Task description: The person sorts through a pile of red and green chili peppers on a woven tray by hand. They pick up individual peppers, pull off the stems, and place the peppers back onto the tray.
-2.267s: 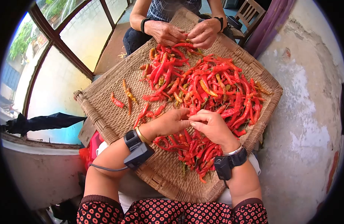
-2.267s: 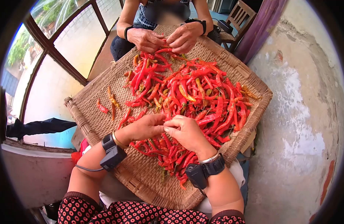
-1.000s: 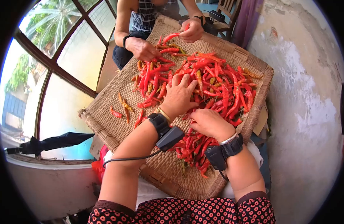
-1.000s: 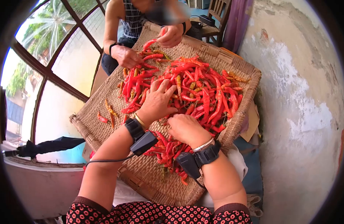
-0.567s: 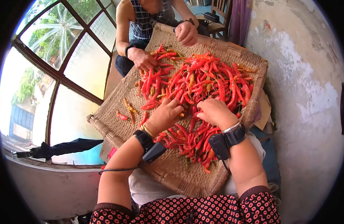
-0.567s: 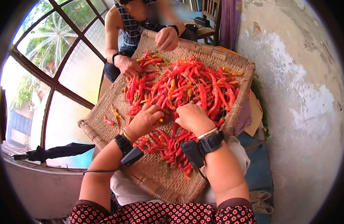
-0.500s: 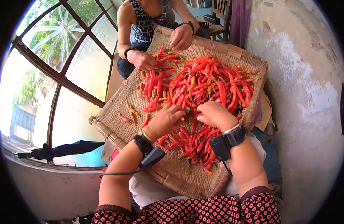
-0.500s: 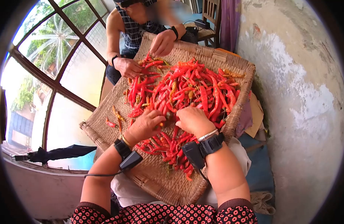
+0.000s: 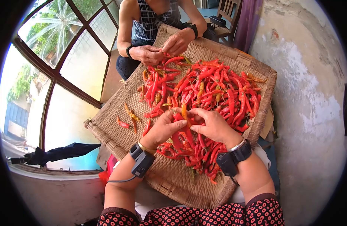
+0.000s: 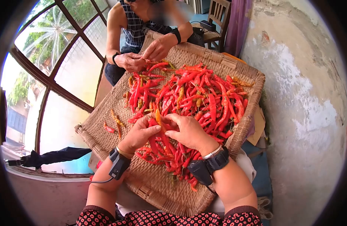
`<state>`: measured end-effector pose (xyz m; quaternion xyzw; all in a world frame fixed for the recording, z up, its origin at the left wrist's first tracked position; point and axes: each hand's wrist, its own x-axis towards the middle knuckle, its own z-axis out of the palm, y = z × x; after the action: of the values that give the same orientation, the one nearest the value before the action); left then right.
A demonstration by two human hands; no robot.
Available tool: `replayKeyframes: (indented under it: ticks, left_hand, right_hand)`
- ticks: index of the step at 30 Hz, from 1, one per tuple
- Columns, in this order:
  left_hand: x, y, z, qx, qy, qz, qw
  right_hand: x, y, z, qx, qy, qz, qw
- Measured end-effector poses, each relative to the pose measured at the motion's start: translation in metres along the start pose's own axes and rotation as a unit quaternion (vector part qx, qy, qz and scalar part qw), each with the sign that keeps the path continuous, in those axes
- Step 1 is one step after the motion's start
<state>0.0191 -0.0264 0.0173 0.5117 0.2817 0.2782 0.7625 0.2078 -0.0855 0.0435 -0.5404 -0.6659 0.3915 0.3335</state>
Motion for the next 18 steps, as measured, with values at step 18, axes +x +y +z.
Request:
replayKeyframes:
  ticks: [18]
  left_hand:
    - [-0.007, 0.010, 0.003, 0.007, -0.078, -0.048, 0.996]
  right_hand:
    - [-0.003, 0.005, 0.012, 0.316, 0.055, 0.077, 0.944]
